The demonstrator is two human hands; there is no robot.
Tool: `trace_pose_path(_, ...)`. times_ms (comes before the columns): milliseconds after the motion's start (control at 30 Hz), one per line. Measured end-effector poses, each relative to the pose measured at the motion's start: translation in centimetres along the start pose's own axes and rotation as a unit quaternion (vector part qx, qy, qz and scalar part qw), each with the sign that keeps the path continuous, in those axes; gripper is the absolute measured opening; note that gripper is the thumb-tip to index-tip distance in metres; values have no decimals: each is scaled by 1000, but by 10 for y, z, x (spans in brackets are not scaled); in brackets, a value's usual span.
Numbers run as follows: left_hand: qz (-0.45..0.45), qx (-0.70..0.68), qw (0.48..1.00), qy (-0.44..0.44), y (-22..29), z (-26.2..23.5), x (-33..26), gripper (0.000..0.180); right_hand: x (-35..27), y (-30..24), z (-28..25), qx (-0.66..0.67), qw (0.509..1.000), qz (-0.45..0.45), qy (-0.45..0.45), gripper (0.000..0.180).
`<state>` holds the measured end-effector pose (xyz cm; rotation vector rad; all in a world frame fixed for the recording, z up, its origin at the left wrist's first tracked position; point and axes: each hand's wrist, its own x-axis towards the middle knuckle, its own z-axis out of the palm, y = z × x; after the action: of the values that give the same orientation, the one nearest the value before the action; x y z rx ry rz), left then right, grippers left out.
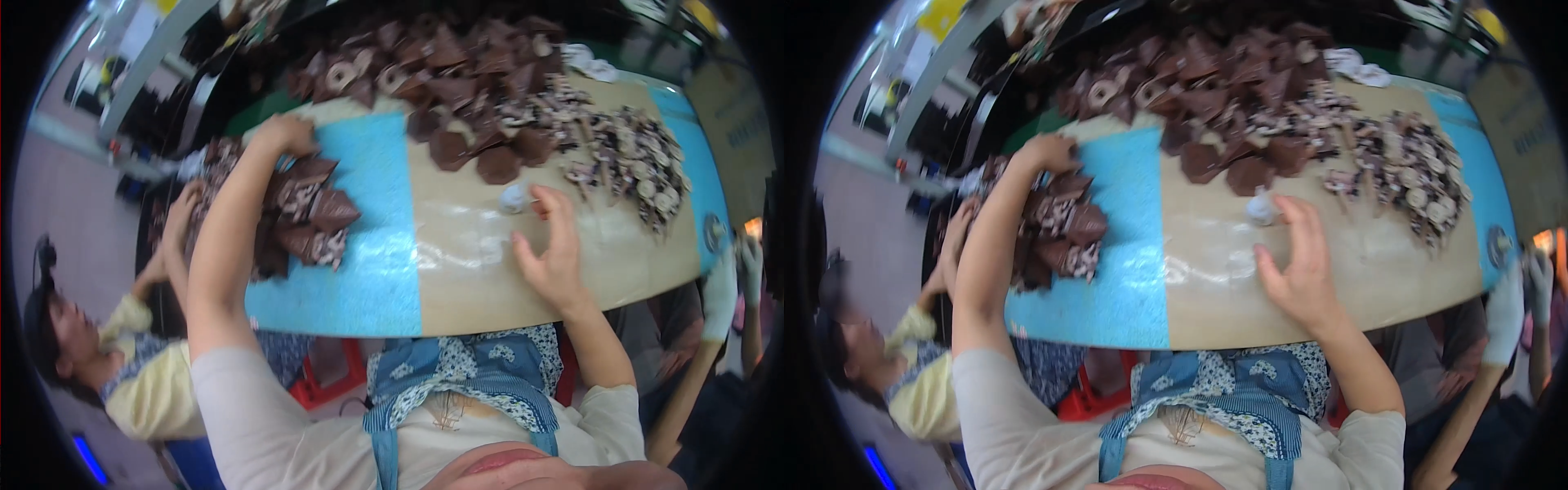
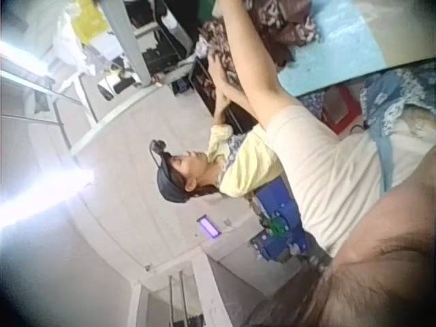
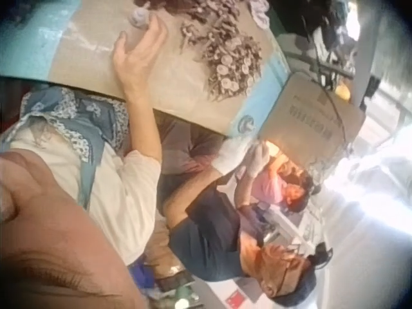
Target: The person assembles figurines by applying glue to the bases from a bottle, pressing figurine pieces into the bases by hand, wiping them with a cloth, and trimming parts with pliers.
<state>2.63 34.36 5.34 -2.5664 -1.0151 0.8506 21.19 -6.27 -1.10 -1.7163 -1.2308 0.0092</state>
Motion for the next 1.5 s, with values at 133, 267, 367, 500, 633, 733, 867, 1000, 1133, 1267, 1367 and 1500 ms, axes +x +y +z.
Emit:
trace_pose_path(133, -37, -48, 990, 126, 40, -39, -52, 64, 0, 5, 1, 27, 999, -19, 5, 61)
trace_pose_path(267, 259, -289, 843, 374, 101, -116, -149, 52, -5, 4, -2, 30, 999, -11, 21, 60)
trace_pose_path(367, 368, -300, 712, 517, 137, -154, -219, 51, -6, 7, -3, 1, 1000, 7, 30, 58)
trace_pose_path(500, 339, -309, 712, 532, 135, -143, -245, 51, -4, 6, 3, 16, 998, -22, 57, 56)
trace_pose_path(633, 352, -312, 708, 527, 143, -145, -251, 53, -5, 9, 1, 42, 996, -5, 85, 55)
trace_pose_path(733, 353, -303, 719, 517, 145, -150, -259, 54, -7, 10, -4, 17, 997, 11, 72, 53)
trace_pose_path(867, 362, -331, 720, 492, 159, -150, -258, 55, -13, 14, -4, 26, 997, 29, 70, 52)
trace_pose_path(1000, 411, -429, 684, 423, 170, -135, -243, 57, 2, 13, 5, 8, 998, -17, 63, 51)
trace_pose_path(1133, 471, -476, 611, 422, 103, -113, -217, 58, 7, 26, 5, 22, 997, -2, 72, 49)
trace_pose_path(1267, 473, -516, 572, 427, 130, -125, -212, 60, 3, 20, 1, 26, 998, 1, 61, 48)
trace_pose_path(1367, 475, -524, 543, 454, 124, -111, -223, 61, 0, 19, -3, 13, 997, -13, 69, 48)
trace_pose_path(1500, 449, -521, 505, 521, 92, -113, -217, 63, -8, 10, 6, 5, 999, 3, 47, 47)
